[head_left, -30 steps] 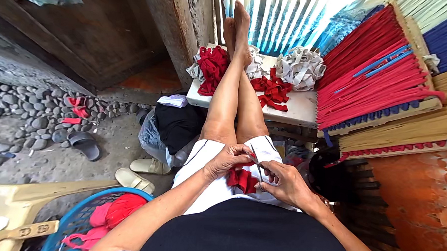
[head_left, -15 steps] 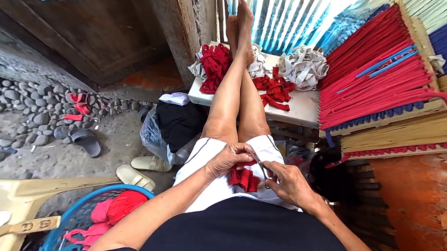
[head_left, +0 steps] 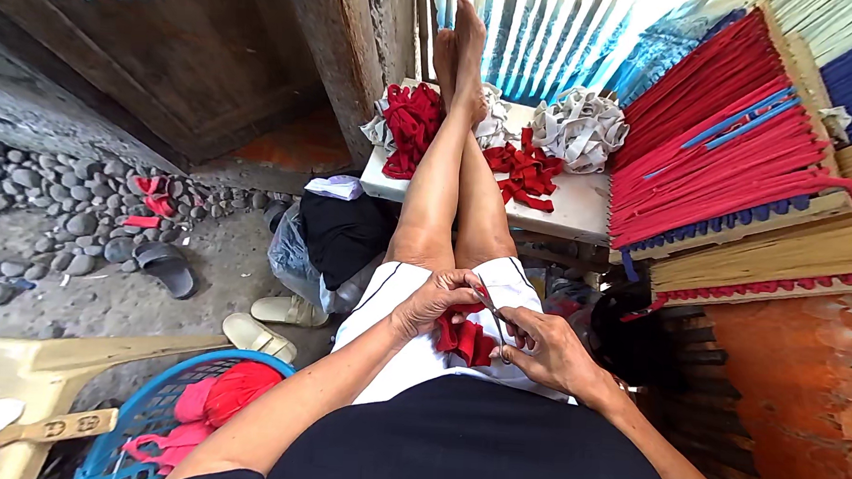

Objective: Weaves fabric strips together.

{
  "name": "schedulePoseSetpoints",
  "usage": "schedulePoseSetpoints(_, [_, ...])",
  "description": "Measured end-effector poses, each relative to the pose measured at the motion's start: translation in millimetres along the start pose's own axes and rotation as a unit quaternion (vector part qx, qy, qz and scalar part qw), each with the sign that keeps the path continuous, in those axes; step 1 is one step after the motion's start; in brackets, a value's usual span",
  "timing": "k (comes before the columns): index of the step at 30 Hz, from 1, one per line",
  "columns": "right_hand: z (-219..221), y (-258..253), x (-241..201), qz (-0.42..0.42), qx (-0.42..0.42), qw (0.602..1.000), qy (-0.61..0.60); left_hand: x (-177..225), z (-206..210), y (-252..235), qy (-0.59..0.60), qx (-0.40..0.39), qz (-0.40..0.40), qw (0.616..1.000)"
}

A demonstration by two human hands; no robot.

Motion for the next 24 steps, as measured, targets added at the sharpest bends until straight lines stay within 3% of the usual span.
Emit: schedulePoseSetpoints(24, [3.6, -0.8, 3.3, -0.021, 0.011, 1.0, 0.002, -1.5, -0.9, -1.8, 0.023, -0.029, -0.011, 0.999])
Point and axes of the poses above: each hand's wrist, its own y-axis away from the middle knuckle, its own z-axis out of the palm, x = y × z, the point moved 2 cm from there along -y, towards the middle knuckle, and after that the axes turned 9 degrees about x, right-handed, at the moved point
